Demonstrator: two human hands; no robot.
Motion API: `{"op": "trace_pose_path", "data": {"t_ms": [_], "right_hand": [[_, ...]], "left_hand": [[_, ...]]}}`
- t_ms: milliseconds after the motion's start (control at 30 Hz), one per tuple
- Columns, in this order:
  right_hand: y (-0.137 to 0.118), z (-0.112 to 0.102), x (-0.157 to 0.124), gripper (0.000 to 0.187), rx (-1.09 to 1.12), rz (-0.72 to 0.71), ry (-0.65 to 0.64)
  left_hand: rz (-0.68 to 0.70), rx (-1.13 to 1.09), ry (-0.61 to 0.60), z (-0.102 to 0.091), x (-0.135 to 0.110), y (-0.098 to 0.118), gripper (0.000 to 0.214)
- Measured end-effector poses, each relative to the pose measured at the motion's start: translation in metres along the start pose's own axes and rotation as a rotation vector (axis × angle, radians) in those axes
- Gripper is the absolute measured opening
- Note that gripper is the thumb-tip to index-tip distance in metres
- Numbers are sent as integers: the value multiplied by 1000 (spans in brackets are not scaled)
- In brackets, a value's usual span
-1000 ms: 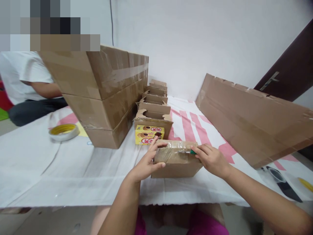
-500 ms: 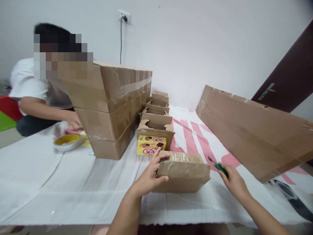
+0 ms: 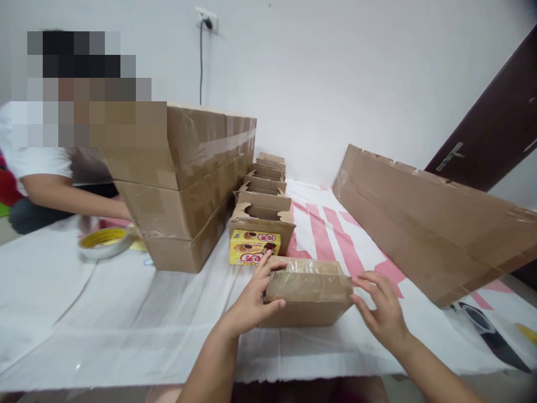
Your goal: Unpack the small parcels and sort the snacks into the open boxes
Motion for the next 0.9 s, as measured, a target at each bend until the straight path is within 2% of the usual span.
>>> {"op": "trace_pose_path", "data": {"t_ms": [100, 167, 267, 400, 600, 700, 767, 833, 900], "right_hand": [[-34, 12, 25, 40, 40, -163, -75], [-44, 23, 36, 42, 55, -198, -99], [-48, 35, 49, 21, 101, -183, -98], [-46, 38, 61, 14, 271, -90, -105], [-40, 34, 67, 16, 582, 188, -112], [-23, 25, 65, 21, 723, 408, -52], [0, 11, 55, 22, 748, 545, 58], [31, -8, 31, 23, 625, 600, 187], [67, -29, -12, 23, 370, 636, 221]], "left_hand": [[19, -1, 10, 1, 0, 0, 55], [31, -9, 14, 1, 0, 0, 54], [29, -15, 11, 1, -1, 0, 52], [4, -21, 5, 0, -1, 2, 51], [22, -14, -27, 3, 0, 4, 33], [47, -10, -36, 4, 0, 4, 28], [41, -5, -36, 4, 0, 3, 30], [26, 8, -36, 4, 0, 3, 31], [15, 28, -32, 4, 0, 2, 31]]}}
Point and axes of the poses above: each hand's wrist, its own x-axis towards the middle knuckle, its own z-axis out of the palm, y = z × x, the point moved 1 cm from there along x, towards the middle knuckle, and after that the axes turned 4 degrees about -y, right-handed, at the moved point
